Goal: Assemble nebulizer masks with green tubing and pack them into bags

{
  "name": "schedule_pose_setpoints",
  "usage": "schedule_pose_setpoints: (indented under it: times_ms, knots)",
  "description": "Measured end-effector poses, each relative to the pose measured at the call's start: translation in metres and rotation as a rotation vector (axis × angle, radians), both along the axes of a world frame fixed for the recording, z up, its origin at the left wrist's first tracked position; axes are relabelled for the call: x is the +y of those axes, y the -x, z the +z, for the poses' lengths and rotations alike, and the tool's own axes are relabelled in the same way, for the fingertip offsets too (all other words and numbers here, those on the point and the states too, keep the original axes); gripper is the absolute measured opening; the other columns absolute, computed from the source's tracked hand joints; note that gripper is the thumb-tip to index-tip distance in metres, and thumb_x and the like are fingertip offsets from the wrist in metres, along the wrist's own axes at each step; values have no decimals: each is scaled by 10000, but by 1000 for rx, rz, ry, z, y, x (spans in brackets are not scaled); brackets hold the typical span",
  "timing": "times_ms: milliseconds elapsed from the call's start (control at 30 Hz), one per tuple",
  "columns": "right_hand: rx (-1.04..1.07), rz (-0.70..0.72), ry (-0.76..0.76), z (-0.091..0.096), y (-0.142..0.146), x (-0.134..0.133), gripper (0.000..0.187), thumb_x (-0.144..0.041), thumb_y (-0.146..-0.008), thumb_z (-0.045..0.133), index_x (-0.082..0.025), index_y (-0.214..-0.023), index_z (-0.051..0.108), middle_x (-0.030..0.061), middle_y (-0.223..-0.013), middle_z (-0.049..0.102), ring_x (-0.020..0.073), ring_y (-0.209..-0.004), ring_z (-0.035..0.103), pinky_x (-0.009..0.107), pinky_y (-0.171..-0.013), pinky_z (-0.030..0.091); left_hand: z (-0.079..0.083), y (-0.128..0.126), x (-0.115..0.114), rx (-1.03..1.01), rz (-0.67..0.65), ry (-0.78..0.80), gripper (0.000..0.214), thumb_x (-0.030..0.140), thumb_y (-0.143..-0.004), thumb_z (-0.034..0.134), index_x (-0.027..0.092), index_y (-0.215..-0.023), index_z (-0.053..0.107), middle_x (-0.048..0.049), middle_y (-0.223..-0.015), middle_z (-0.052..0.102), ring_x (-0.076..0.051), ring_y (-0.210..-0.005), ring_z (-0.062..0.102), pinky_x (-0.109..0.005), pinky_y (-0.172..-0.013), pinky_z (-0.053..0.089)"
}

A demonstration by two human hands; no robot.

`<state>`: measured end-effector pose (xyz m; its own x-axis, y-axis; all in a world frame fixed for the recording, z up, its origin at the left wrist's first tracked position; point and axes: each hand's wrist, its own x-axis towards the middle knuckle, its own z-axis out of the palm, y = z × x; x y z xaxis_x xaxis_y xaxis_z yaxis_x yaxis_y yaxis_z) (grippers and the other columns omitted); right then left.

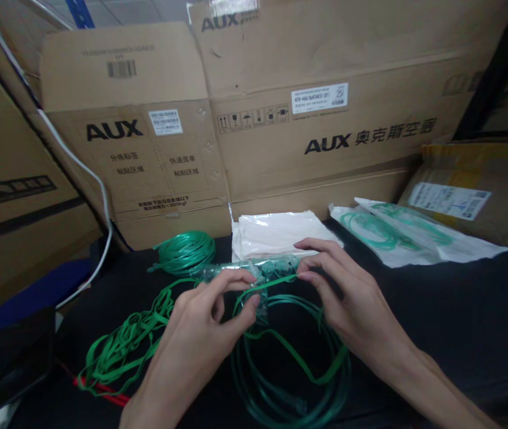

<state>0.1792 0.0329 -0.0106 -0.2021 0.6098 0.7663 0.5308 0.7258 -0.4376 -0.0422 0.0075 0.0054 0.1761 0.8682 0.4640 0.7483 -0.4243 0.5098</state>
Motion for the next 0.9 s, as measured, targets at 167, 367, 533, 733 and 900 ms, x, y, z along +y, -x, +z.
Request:
schedule_pose_setpoints:
  times_ms: [167,367,533,733,900]
  knots:
    - [1,-22,5,1,-3,2,212,-62,-979,464,-227,-889,562,115,-1175,655,218,-1120,664,323,-893,528,2,2,-1,-17,8,0,185,242,-863,708,277,-1043,675,91,-863,775,-87,-484,418,-213,-551,421]
    - [87,130,182,0,0,0,108,-176,-994,535,-233,-937,607,86,-1184,677,232,-1143,656,352,-941,537,1,0,-1,-53,-26,34,200,253,-871,726,282,-1063,680,82,-910,785,-85,-489,411,-207,-568,437]
    - [306,406,659,1,5,-7,400,-371,-930,692,-271,-1305,596,74,-1263,677,222,-1106,697,361,-954,576,1,-4,-1,-154,-98,47,223,265,-876,745,290,-1092,697,71,-911,782,-81,-508,453,-184,-552,436]
    - [494,621,922,-5,8,-2,556,-307,-841,781,-282,-1358,579,42,-1185,697,185,-947,745,337,-884,597,-1,-17,-1,-172,-190,37,269,201,-904,701,271,-1162,682,48,-909,761,-86,-549,517,-176,-529,427]
    - [465,482,861,-3,1,8,456,-329,-866,753,-241,-1295,622,39,-1080,712,197,-955,730,305,-801,601,0,-19,0,-93,-73,-204,294,199,-892,723,237,-1175,653,17,-1001,711,-90,-609,538,-211,-647,485]
